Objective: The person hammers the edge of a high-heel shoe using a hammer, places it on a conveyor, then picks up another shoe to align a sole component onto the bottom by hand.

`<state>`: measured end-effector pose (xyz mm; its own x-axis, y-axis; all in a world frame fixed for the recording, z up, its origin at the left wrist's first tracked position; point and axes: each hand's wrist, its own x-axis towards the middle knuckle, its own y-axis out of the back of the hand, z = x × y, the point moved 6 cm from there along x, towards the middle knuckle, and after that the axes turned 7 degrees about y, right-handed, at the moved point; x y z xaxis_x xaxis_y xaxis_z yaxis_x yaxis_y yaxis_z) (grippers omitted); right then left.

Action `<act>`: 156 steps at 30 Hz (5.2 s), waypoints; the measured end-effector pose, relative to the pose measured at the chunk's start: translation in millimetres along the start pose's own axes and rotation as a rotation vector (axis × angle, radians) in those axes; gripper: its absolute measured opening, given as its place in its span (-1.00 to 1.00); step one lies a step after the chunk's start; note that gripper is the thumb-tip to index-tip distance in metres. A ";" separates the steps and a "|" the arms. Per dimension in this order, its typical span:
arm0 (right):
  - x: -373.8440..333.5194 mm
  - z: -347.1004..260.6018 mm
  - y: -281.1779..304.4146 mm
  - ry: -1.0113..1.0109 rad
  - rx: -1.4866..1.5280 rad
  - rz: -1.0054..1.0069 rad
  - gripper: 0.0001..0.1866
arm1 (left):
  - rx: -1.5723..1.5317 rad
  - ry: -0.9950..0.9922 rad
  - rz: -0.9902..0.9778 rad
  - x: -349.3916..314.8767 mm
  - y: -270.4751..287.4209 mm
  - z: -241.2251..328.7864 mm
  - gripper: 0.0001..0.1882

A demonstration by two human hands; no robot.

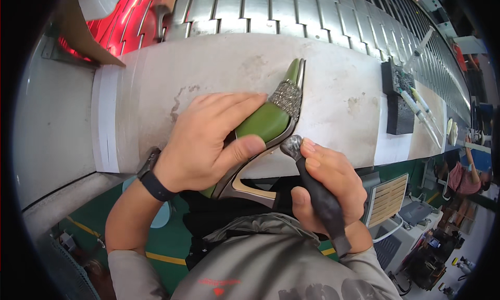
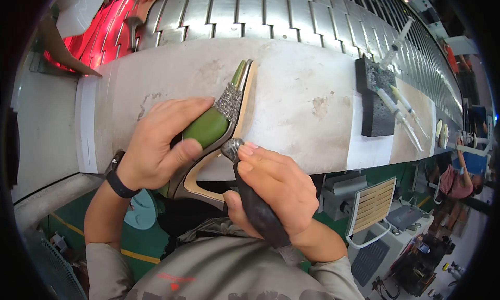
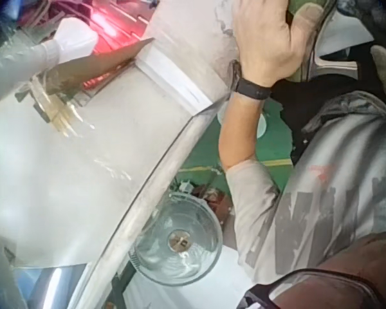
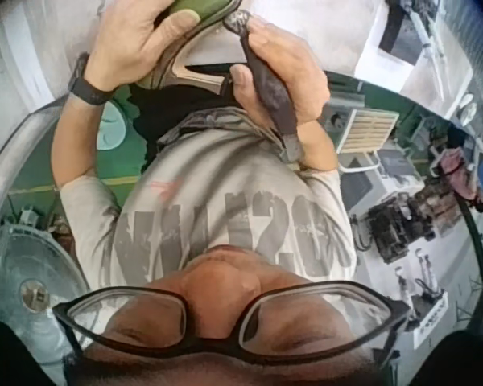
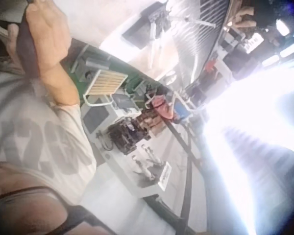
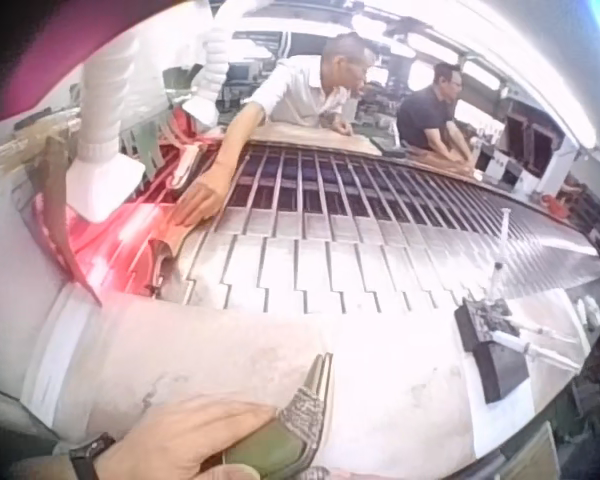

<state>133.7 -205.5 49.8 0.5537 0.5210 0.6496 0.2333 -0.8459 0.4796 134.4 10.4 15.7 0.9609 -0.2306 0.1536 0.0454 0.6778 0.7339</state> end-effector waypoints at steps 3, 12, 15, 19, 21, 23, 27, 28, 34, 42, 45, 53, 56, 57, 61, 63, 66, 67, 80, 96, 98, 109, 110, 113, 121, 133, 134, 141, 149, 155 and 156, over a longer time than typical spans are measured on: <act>-0.2 -11.0 -21.1 0.099 -0.041 -0.078 -0.57 | -0.122 0.056 0.083 -1.3 -2.3 2.0 -0.44; 0.8 -10.2 -36.9 -0.007 0.133 -0.204 -0.56 | -0.107 0.031 0.148 -4.9 -7.0 -0.4 -0.50; 10.5 -7.4 -35.1 -0.012 0.168 -0.275 -0.60 | -0.108 0.039 0.151 -5.5 -7.0 0.1 -0.50; 18.1 -9.3 -33.2 -0.014 0.141 -0.321 -0.63 | -0.110 0.014 0.172 -5.4 -8.0 3.6 -0.50; 22.1 -11.8 -34.6 0.019 0.106 -0.320 -0.62 | -0.113 0.030 0.174 -5.7 -6.4 3.5 -0.51; 24.0 -9.1 -36.9 -0.027 0.134 -0.320 -0.62 | -0.101 0.032 0.187 -9.3 -7.2 1.3 -0.52; 8.9 -22.5 -44.4 -0.020 0.046 -0.225 -0.63 | -0.108 0.028 0.210 -10.1 -8.3 0.8 -0.57; 4.8 -28.6 -45.1 0.033 -0.021 -0.153 -0.64 | -0.115 0.039 0.209 -9.4 -7.6 2.1 -0.58; -3.1 -24.1 -39.0 0.093 -0.002 -0.003 -0.62 | -0.180 0.041 0.177 -6.5 -5.3 6.8 -0.60; 15.4 9.3 29.3 -0.409 0.384 0.175 -0.73 | -0.018 0.206 0.013 16.0 -9.2 30.9 -0.03; 22.0 32.1 22.1 -0.568 0.440 0.028 -0.76 | 0.054 0.272 -0.035 26.2 -27.2 36.7 -0.03; 71.6 111.8 21.1 -0.549 0.421 0.070 -0.77 | 0.119 0.221 0.016 25.7 -24.6 33.3 0.00; 74.5 149.7 15.8 -0.761 0.509 0.135 -0.75 | 0.125 0.248 -0.010 24.3 -20.8 34.1 0.00; 67.6 161.5 15.1 -0.754 0.486 0.152 -0.76 | 0.132 0.237 -0.005 26.5 -17.3 36.6 0.00; 52.0 169.6 12.0 -0.726 0.505 0.233 -0.78 | -0.201 0.239 0.163 26.3 21.3 39.9 0.06; 37.6 162.0 19.2 -0.742 0.526 0.274 -0.79 | -0.396 -0.021 0.457 16.0 63.6 58.8 0.18; 31.7 131.2 21.7 -0.813 0.561 0.232 -0.79 | -0.360 -0.065 0.412 17.8 88.5 85.1 -0.09; 38.6 113.5 22.2 -0.746 0.607 0.227 -0.77 | -0.383 -0.068 0.380 16.6 84.3 88.5 -0.15; 102.1 -67.1 81.2 0.176 0.250 -0.163 -0.62 | -0.239 -0.146 0.585 28.4 38.1 118.8 -0.34; 34.2 -49.7 50.2 -0.301 0.607 -0.302 -0.67 | 0.102 -0.488 0.759 -66.2 -43.0 92.6 -0.06; -14.3 -31.3 29.1 -0.489 0.577 -0.183 -0.70 | 0.300 -0.283 0.817 -79.3 -53.4 69.5 -0.09; -49.2 12.7 -18.5 -0.638 0.930 0.093 -0.71 | 0.316 -0.123 0.806 -101.7 -76.6 30.0 -0.40; -44.5 13.2 -16.6 -0.642 0.936 0.087 -0.71 | 0.320 -0.128 0.819 -101.5 -76.7 29.8 -0.38; -26.0 13.2 -8.7 -0.620 0.867 -0.007 -0.70 | 0.325 -0.130 0.830 -103.5 -78.5 27.4 -0.34; 58.5 -1.0 -1.8 -0.454 0.372 -0.528 -0.58 | 0.317 -0.107 0.813 -105.2 -76.1 26.8 -0.40; 51.5 -14.2 -20.4 -0.136 0.329 -0.527 -0.66 | 0.268 -0.077 0.785 -107.6 -76.6 25.5 -0.61; 47.2 -16.3 -20.4 -0.139 0.324 -0.532 -0.66 | 0.265 -0.082 0.785 -107.5 -77.3 25.5 -0.62; 11.4 -31.8 -16.7 -0.279 0.375 -0.431 -0.62 | 0.273 -0.102 0.847 -105.6 -79.4 25.7 -0.65; -13.7 -56.8 -24.7 -0.194 0.342 -0.423 -0.62 | 0.386 -0.131 0.723 -108.1 -79.4 24.5 -0.30; -15.7 -51.9 -23.7 -0.328 0.385 -0.543 -0.65 | 0.370 -0.129 0.731 -106.7 -78.0 24.5 -0.25; -10.1 -53.8 -12.0 -0.330 0.387 -0.534 -0.62 | 0.360 -0.119 0.735 -108.6 -79.1 25.1 -0.25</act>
<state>82.4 -194.4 69.2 0.4833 0.8632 0.1458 0.7699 -0.4984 0.3986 19.6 -35.7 -42.4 0.6753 0.0983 0.7310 -0.6928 0.4244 0.5830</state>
